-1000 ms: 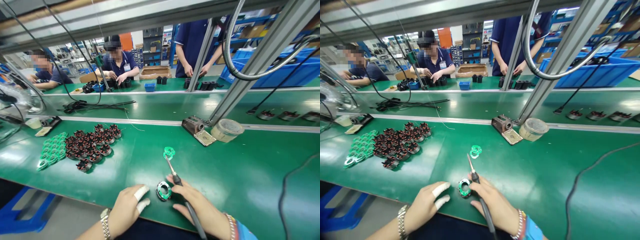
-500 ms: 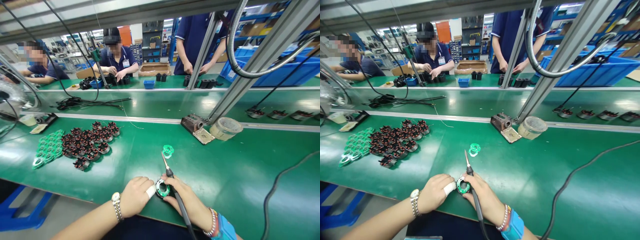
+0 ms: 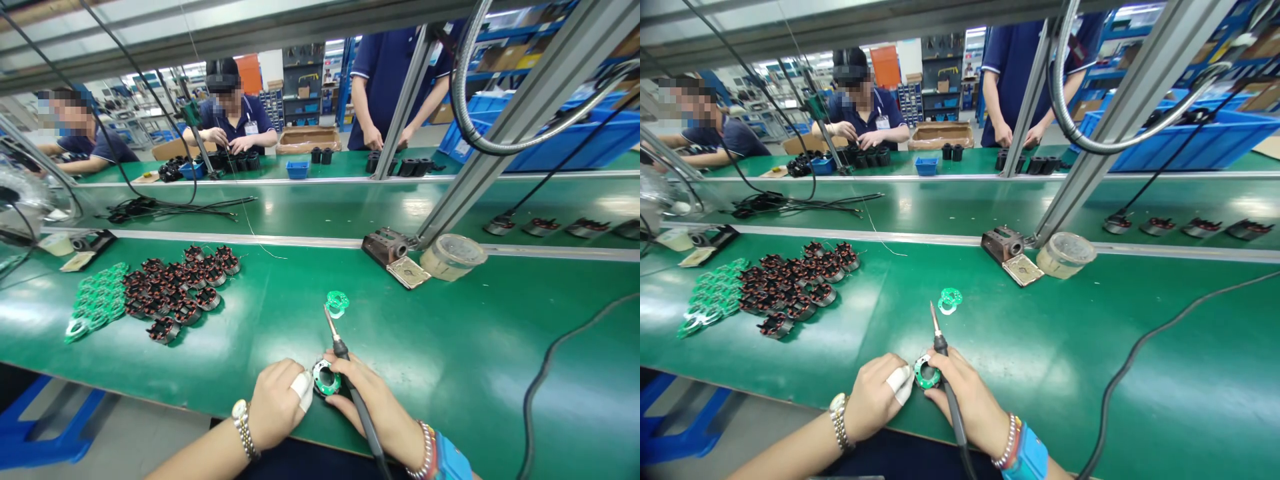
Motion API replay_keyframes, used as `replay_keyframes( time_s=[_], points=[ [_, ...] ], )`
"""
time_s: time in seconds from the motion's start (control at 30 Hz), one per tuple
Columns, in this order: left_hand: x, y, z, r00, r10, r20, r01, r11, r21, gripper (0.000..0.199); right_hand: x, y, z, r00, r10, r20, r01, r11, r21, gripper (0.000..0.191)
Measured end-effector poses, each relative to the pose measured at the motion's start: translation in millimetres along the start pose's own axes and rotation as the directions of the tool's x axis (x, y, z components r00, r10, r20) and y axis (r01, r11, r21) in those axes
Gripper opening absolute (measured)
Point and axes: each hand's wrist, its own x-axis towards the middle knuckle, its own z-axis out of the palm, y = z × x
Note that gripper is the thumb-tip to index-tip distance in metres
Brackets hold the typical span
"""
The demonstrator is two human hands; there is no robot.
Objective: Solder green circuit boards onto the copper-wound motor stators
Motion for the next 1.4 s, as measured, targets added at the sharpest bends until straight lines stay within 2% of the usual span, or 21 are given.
replay_keyframes(
  time_s=[0.1, 0.17, 0.33, 0.4, 0.47, 0.57, 0.63, 0.7, 0.8, 0.9, 0.97, 1.07, 1.13, 1.23, 1.4],
  points=[
    [-1.7, 7.3, 6.4, 0.991, -0.127, -0.041, 0.126, 0.992, -0.016, 0.024, -1.3, 1.1, 3.4, 0.999, -0.012, -0.036, 0.011, 1.0, -0.013, 0.036],
    [-5.9, 12.6, 7.6, 0.983, -0.182, -0.028, 0.179, 0.981, -0.077, 0.02, -3.1, 2.1, 6.3, 0.998, -0.02, -0.061, 0.019, 0.999, -0.026, 0.036],
    [-23.1, 21.7, 10.2, 0.981, -0.191, 0.02, 0.192, 0.968, -0.161, 0.037, -4.7, 6.4, 9.6, 0.994, -0.029, -0.105, 0.025, 0.999, -0.037, 0.035],
    [-27.1, 22.3, 12.6, 0.972, -0.229, 0.047, 0.234, 0.949, -0.211, 0.041, -1.8, 10.0, 7.1, 0.996, -0.037, -0.076, 0.035, 0.999, -0.029, 0.033],
    [-27.9, 21.6, 13.8, 0.944, -0.306, 0.125, 0.331, 0.889, -0.318, 0.04, 2.3, 13.4, 2.6, 0.999, -0.049, -0.004, 0.049, 0.999, 0.001, 0.031],
    [-25.5, 18.7, 12.1, 0.874, -0.416, 0.252, 0.486, 0.72, -0.495, 0.03, 5.8, 14.9, -5.0, 0.998, -0.022, 0.062, 0.018, 0.998, 0.057, 0.029],
    [-23.2, 14.8, 9.4, 0.846, -0.445, 0.295, 0.529, 0.628, -0.57, 0.029, 4.3, 13.1, -8.7, 0.997, 0.039, 0.064, -0.044, 0.996, 0.08, 0.035],
    [-19.9, 8.2, 6.5, 0.846, -0.428, 0.318, 0.531, 0.616, -0.582, 0.032, 0.7, 10.9, -10.8, 0.994, 0.085, 0.075, -0.092, 0.992, 0.091, 0.04],
    [-10.6, -7.7, 3.3, 0.904, -0.285, 0.319, 0.417, 0.751, -0.511, 0.028, -4.3, 9.9, -11.2, 0.989, 0.101, 0.108, -0.112, 0.988, 0.108, 0.038],
    [3.7, -26.5, 1.6, 0.963, -0.049, 0.264, 0.162, 0.891, -0.425, 0.022, -5.5, 11.0, -10.4, 0.989, 0.089, 0.115, -0.103, 0.987, 0.12, 0.036],
    [14.2, -37.0, -0.2, 0.966, 0.117, 0.23, -0.022, 0.925, -0.379, 0.023, -5.0, 11.8, -10.0, 0.991, 0.079, 0.112, -0.093, 0.988, 0.123, 0.036],
    [27.9, -46.6, -4.7, 0.923, 0.31, 0.229, -0.226, 0.917, -0.33, 0.026, -4.3, 12.8, -9.5, 0.991, 0.076, 0.109, -0.09, 0.988, 0.124, 0.036],
    [33.9, -49.4, -7.9, 0.89, 0.374, 0.261, -0.287, 0.904, -0.316, 0.027, -4.3, 13.4, -9.4, 0.992, 0.071, 0.108, -0.085, 0.988, 0.13, 0.035],
    [37.3, -50.6, -10.6, 0.864, 0.402, 0.303, -0.305, 0.897, -0.32, 0.026, -4.5, 13.7, -9.8, 0.993, 0.064, 0.101, -0.078, 0.987, 0.139, 0.033],
    [32.2, -48.6, -7.3, 0.885, 0.387, 0.259, -0.315, 0.907, -0.279, 0.027, -5.1, 12.5, -10.1, 0.992, 0.072, 0.1, -0.085, 0.988, 0.13, 0.033]
  ],
)
